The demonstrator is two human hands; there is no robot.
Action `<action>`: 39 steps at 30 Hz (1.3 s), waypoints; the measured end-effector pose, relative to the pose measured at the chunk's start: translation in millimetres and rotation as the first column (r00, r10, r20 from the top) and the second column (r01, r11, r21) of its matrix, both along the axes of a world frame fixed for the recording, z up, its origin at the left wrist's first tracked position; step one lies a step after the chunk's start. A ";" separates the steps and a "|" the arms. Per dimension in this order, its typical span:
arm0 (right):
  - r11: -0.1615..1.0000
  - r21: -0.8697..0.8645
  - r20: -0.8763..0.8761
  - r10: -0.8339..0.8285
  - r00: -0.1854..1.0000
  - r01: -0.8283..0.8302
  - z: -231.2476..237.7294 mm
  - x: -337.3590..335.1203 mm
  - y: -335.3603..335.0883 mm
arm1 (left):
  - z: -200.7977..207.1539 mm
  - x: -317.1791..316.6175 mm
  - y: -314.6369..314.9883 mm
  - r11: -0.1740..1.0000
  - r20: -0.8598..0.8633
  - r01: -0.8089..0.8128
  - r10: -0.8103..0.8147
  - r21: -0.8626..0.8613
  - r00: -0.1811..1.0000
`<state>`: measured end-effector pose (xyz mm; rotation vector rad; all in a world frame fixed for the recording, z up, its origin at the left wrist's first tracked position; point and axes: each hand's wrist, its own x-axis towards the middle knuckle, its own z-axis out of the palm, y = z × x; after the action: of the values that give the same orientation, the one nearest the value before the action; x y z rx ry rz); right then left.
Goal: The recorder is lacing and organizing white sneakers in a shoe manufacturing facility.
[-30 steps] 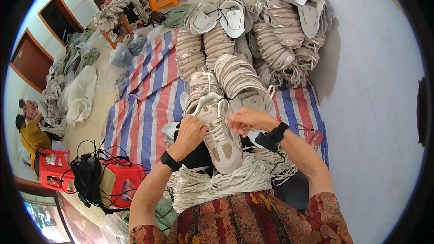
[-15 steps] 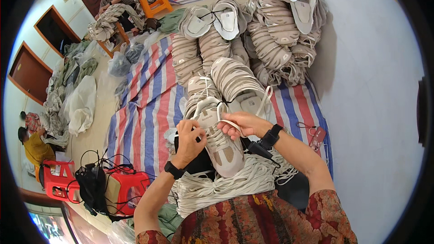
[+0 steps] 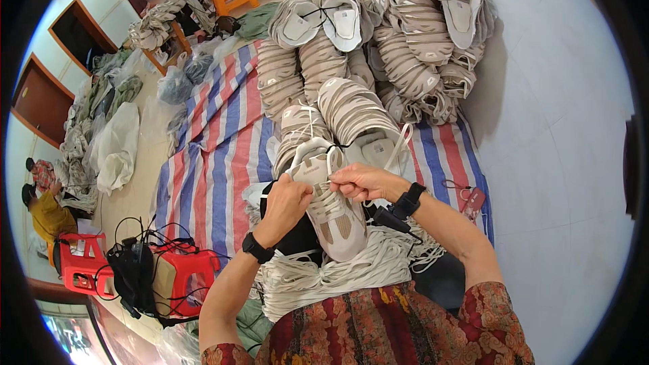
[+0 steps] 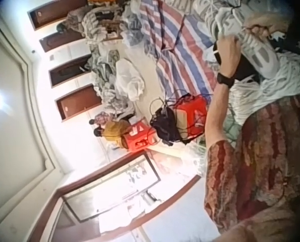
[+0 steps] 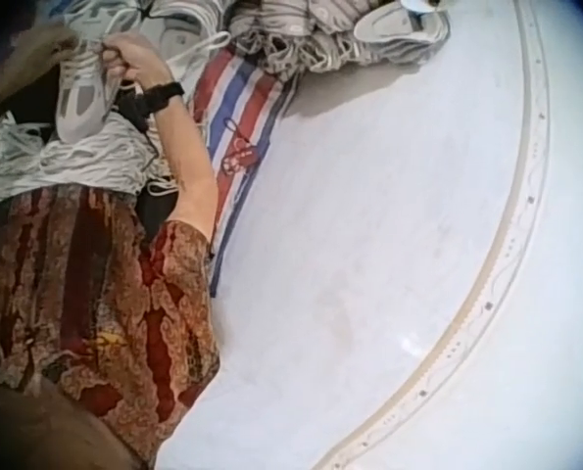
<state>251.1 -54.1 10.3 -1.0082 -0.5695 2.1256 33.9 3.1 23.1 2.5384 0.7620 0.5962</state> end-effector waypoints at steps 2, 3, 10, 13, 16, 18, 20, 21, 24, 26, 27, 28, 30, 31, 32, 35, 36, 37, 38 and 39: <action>1.000 0.016 0.048 -0.004 0.999 0.003 0.3 -1.5 -1.2 | -0.7 1.9 2.8 0.998 -0.054 -0.043 0.041 -0.050 0.998; 0.999 0.038 0.062 -0.002 0.998 0.000 0.5 -2.1 -1.9 | -1.0 2.8 4.3 0.994 -0.089 -0.069 0.062 -0.083 0.994; 0.999 0.033 0.123 -0.030 0.992 0.026 2.1 -3.4 -2.8 | 0.1 9.6 1.6 0.997 -0.163 -0.059 0.067 0.053 0.984; 0.999 0.029 0.124 -0.030 0.992 0.026 -0.1 -3.5 -2.0 | 2.0 7.8 -2.1 0.991 -0.156 -0.132 0.135 0.028 0.979; 0.999 0.027 0.100 -0.036 0.994 0.033 -3.6 -3.8 -2.2 | 1.5 6.2 -1.0 0.999 -0.117 -0.053 0.052 0.001 0.992; 0.997 0.068 0.069 -0.046 0.997 0.041 -6.2 -4.3 -2.8 | -1.6 7.8 1.0 0.998 -0.122 -0.039 0.045 0.056 0.992; 0.996 0.070 0.051 -0.052 0.997 0.048 -8.1 -5.2 -3.7 | -7.0 12.7 0.5 0.986 -0.102 -0.103 0.117 0.134 0.988; 0.994 0.098 0.078 -0.047 0.996 0.039 -8.9 -5.7 -4.3 | -9.3 14.3 -0.1 0.971 -0.090 -0.156 0.175 0.183 0.981; 0.990 0.138 0.123 -0.056 0.991 0.039 -9.5 -6.3 -5.2 | -12.6 15.6 -2.0 0.964 -0.061 -0.217 0.228 0.156 0.972; 0.988 0.152 0.144 -0.063 0.987 0.041 -9.0 -6.6 -5.7 | -11.4 13.2 -2.9 0.972 -0.034 -0.229 0.231 0.042 0.972; 0.988 0.151 0.143 -0.058 0.988 0.036 -8.6 -6.5 -6.0 | -9.8 11.6 -2.7 0.972 0.012 -0.223 0.224 -0.080 0.974; 0.991 0.122 0.149 -0.064 0.987 0.046 -8.0 -6.5 -6.4 | -7.8 10.1 -2.2 0.971 0.009 -0.229 0.230 -0.064 0.973; 0.986 0.163 0.163 -0.062 0.985 0.035 -7.3 -6.3 -6.8 | -3.5 8.3 -1.1 0.958 0.018 -0.199 0.207 -0.207 0.978; 0.991 0.130 0.205 -0.069 0.976 0.043 -7.1 -6.3 -7.1 | -1.4 8.7 0.1 0.959 0.021 -0.202 0.210 -0.197 0.977; 0.985 0.167 0.185 -0.068 0.980 0.037 -7.2 -6.4 -7.3 | 0.6 9.3 1.4 0.909 0.008 -0.211 0.229 -0.361 0.973; 0.987 0.149 0.137 -0.085 0.987 0.064 -8.3 -7.2 -7.5 | 5.7 10.7 2.6 0.785 0.016 -0.213 0.272 -0.582 0.962; 0.986 0.154 0.145 -0.083 0.986 0.061 -8.6 -7.4 -7.3 | 7.2 10.6 2.7 0.728 0.042 -0.190 0.287 -0.659 0.957; 0.990 0.119 0.171 -0.089 0.981 0.069 -9.0 -7.4 -7.1 | 8.6 10.1 3.2 0.736 0.035 -0.204 0.296 -0.646 0.955; 0.986 0.157 0.153 -0.083 0.985 0.059 -9.2 -7.4 -6.8 | 9.9 9.1 3.8 0.750 0.039 -0.186 0.272 -0.635 0.962; 0.985 0.165 0.161 -0.079 0.984 0.052 -9.4 -7.4 -6.6 | 10.6 8.0 4.4 0.761 0.046 -0.154 0.234 -0.630 0.971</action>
<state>243.7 -60.7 0.9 -1.1049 -0.7662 1.9150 42.0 7.5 33.7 1.8058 0.9925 0.4559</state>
